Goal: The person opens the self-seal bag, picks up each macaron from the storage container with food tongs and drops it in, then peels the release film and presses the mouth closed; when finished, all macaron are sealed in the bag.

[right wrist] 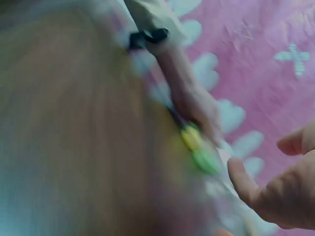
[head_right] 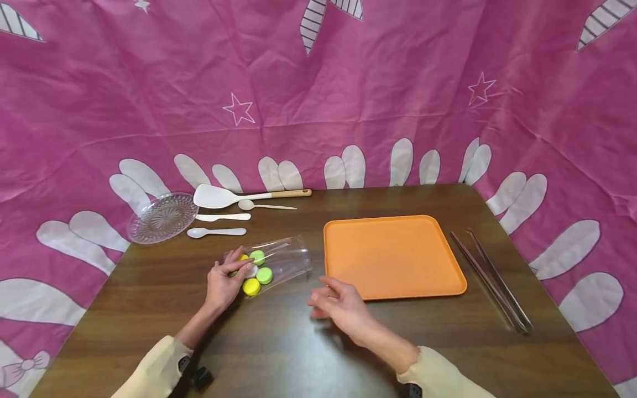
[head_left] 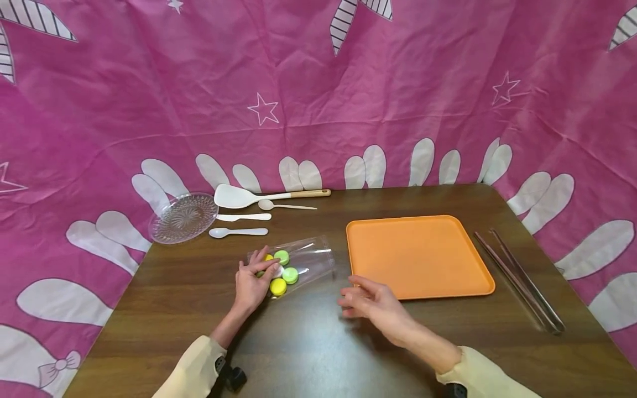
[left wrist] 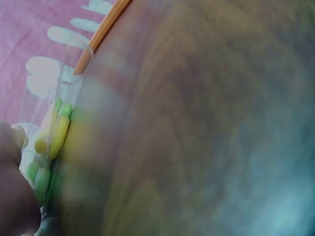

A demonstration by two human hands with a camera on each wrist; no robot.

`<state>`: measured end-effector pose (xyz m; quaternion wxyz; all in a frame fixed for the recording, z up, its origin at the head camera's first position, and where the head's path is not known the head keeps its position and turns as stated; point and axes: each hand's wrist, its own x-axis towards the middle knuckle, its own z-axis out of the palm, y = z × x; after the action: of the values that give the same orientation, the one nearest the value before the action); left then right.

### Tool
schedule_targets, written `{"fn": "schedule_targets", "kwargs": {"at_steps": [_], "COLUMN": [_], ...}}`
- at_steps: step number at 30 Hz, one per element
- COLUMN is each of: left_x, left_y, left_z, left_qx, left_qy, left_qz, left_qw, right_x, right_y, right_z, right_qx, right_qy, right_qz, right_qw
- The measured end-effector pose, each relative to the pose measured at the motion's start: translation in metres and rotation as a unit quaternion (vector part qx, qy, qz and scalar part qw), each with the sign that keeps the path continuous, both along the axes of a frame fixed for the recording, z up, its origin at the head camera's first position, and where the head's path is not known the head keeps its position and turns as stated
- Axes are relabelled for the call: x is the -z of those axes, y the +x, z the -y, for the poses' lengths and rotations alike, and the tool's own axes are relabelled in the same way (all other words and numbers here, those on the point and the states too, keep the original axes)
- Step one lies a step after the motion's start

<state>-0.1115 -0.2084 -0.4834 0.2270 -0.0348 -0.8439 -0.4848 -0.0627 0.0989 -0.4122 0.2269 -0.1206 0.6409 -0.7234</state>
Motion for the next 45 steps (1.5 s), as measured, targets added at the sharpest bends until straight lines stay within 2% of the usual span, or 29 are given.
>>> {"fn": "schedule_targets", "kwargs": {"at_steps": [2, 5, 9, 13, 21, 32, 37, 41, 45], "left_x": [0.001, 0.001, 0.001, 0.002, 0.0, 0.001, -0.002, -0.005, -0.014], "left_y": [0.001, 0.002, 0.003, 0.005, 0.005, 0.01, 0.012, 0.01, 0.0], "left_z": [-0.002, -0.004, -0.006, -0.006, -0.008, -0.01, -0.01, -0.007, -0.001], "left_qx": [0.0, -0.004, -0.011, -0.019, -0.022, -0.027, -0.029, -0.044, -0.085], "left_qy": [0.001, 0.001, 0.005, 0.009, 0.01, 0.025, 0.033, 0.027, -0.006], "left_qz": [0.007, 0.014, 0.017, 0.014, 0.012, 0.022, 0.026, 0.0, -0.043], "left_qw": [1.0, 0.9999, 0.9998, 0.9997, 0.9997, 0.9991, 0.9987, 0.9987, 0.9955], "right_x": [0.01, 0.025, 0.04, 0.049, 0.049, 0.052, 0.054, 0.056, 0.056], "right_y": [-0.001, -0.007, -0.02, -0.029, -0.038, -0.048, -0.049, -0.049, -0.047], "right_z": [0.021, 0.049, 0.077, 0.097, 0.116, 0.12, 0.119, 0.118, 0.117], "right_qx": [0.019, 0.078, 0.172, 0.22, 0.232, 0.242, 0.258, 0.258, 0.253], "right_qy": [-0.033, -0.067, -0.092, -0.101, -0.087, -0.07, -0.086, -0.115, -0.127], "right_qz": [0.05, 0.091, 0.103, 0.097, 0.106, 0.128, 0.131, 0.136, 0.135], "right_qw": [0.998, 0.9905, 0.9754, 0.9655, 0.963, 0.9592, 0.9534, 0.9497, 0.9496]}}
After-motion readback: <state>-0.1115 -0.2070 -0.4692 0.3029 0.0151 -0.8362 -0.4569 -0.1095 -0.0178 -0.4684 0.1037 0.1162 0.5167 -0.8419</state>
